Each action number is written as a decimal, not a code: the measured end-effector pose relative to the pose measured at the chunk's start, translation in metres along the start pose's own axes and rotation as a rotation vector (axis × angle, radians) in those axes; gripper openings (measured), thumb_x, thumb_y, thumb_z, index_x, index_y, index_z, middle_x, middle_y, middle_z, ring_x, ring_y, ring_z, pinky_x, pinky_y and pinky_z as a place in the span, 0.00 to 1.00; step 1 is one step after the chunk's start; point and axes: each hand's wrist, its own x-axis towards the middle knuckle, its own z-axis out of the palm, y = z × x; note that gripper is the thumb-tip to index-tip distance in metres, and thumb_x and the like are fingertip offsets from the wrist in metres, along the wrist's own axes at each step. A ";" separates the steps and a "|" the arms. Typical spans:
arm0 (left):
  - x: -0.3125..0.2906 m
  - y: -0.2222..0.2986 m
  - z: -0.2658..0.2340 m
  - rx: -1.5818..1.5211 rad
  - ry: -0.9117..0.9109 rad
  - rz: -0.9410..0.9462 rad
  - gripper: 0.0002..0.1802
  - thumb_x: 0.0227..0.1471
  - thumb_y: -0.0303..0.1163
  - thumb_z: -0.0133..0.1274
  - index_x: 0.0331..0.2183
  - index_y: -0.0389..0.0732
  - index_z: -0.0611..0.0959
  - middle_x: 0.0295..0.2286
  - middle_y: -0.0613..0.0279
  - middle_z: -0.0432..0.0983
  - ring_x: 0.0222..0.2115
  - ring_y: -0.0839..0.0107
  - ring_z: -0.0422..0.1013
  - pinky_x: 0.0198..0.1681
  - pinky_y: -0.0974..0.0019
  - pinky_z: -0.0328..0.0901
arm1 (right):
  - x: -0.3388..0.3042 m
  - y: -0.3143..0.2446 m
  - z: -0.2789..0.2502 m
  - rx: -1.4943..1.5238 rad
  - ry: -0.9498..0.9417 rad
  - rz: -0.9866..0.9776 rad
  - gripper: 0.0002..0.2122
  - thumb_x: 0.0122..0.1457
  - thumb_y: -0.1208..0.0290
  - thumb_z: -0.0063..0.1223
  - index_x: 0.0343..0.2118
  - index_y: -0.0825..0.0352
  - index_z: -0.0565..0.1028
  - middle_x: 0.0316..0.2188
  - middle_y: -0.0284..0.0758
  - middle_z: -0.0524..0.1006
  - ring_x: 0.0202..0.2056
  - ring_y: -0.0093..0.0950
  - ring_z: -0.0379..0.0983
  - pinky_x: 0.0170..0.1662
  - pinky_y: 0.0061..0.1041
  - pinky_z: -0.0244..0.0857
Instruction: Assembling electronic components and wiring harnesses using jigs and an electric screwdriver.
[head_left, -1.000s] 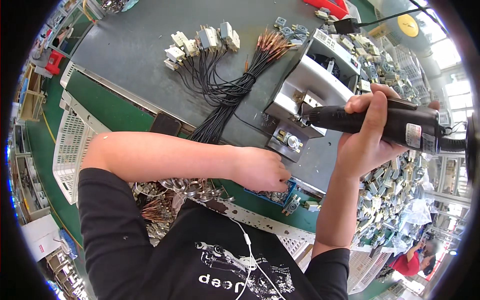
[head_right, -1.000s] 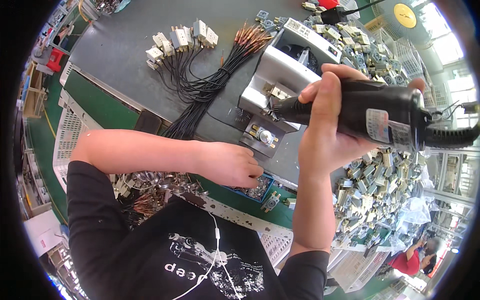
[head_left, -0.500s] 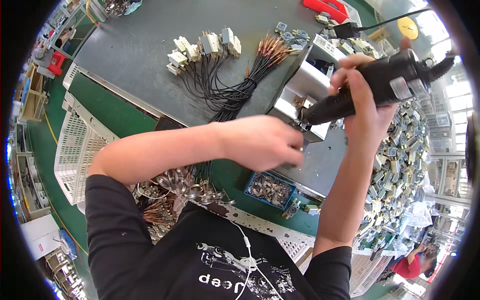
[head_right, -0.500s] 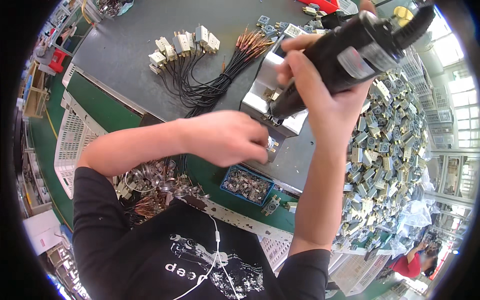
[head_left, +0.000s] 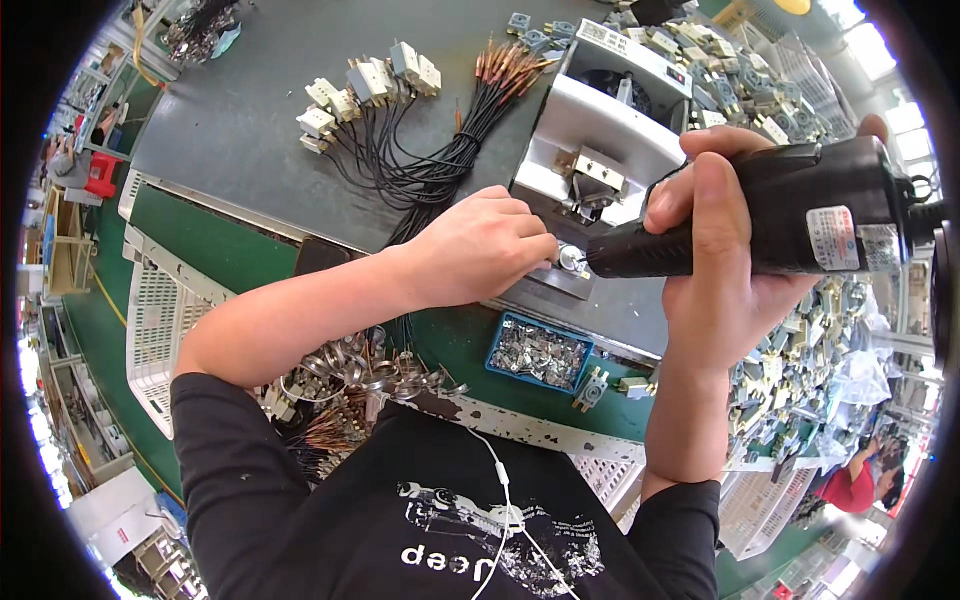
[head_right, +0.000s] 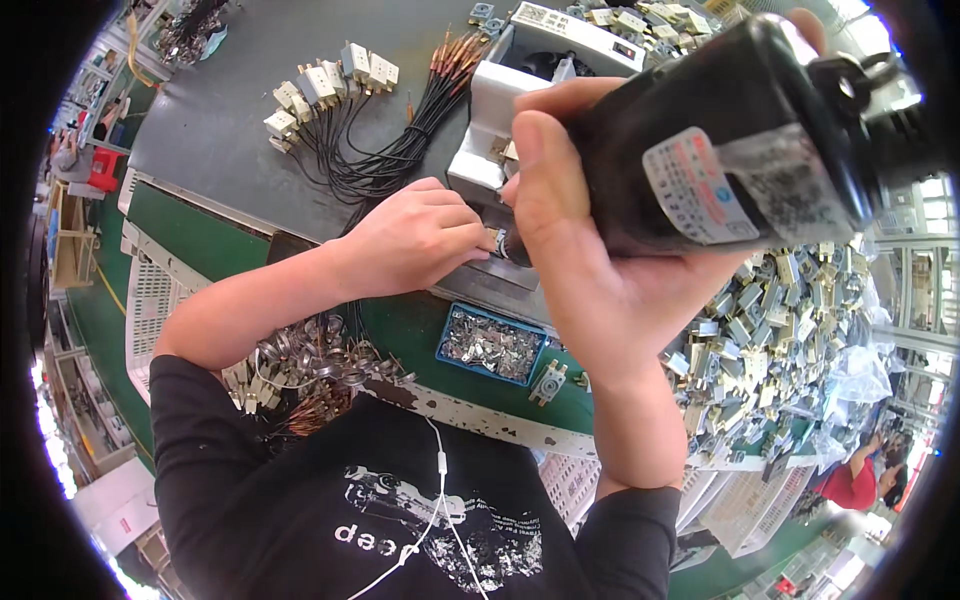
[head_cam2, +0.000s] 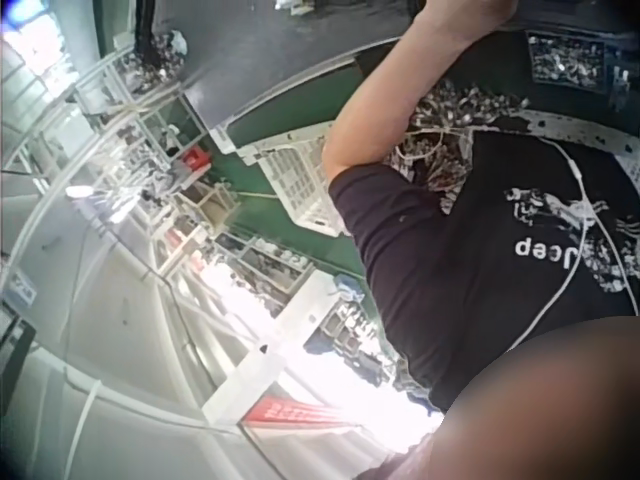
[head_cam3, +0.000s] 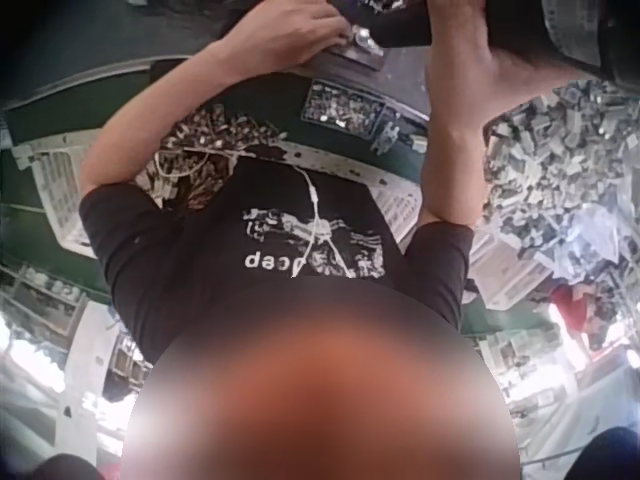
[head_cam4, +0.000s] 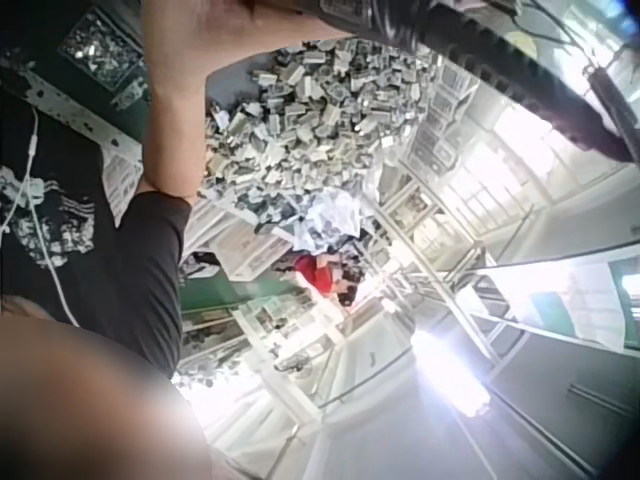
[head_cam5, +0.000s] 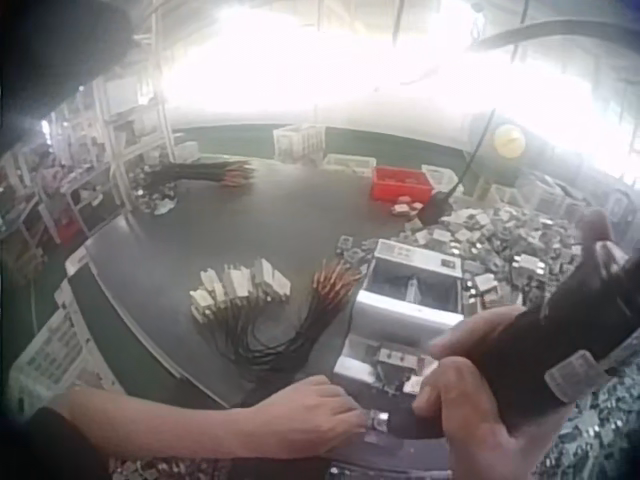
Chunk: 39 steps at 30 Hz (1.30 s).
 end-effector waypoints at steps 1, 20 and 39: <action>0.001 0.000 0.001 0.020 0.018 0.026 0.05 0.51 0.33 0.59 0.31 0.43 0.81 0.28 0.65 0.78 0.34 0.66 0.75 0.42 0.61 0.66 | -0.001 0.000 -0.001 -0.002 0.004 0.002 0.41 0.63 0.83 0.50 0.71 0.60 0.36 0.37 0.48 0.77 0.21 0.23 0.73 0.28 0.23 0.71; 0.000 0.005 0.010 0.021 0.026 -0.123 0.05 0.48 0.34 0.62 0.30 0.49 0.84 0.36 0.70 0.80 0.39 0.68 0.74 0.43 0.61 0.66 | -0.019 0.007 0.003 0.041 0.064 0.047 0.46 0.60 0.86 0.53 0.71 0.59 0.33 0.35 0.43 0.78 0.23 0.21 0.73 0.28 0.21 0.71; -0.002 -0.007 0.018 -0.133 0.124 -0.058 0.04 0.46 0.31 0.63 0.28 0.46 0.84 0.32 0.69 0.78 0.37 0.65 0.74 0.41 0.60 0.68 | 0.002 0.043 0.019 0.137 -0.049 0.118 0.31 0.56 0.85 0.59 0.62 0.69 0.61 0.30 0.35 0.80 0.23 0.19 0.74 0.27 0.19 0.71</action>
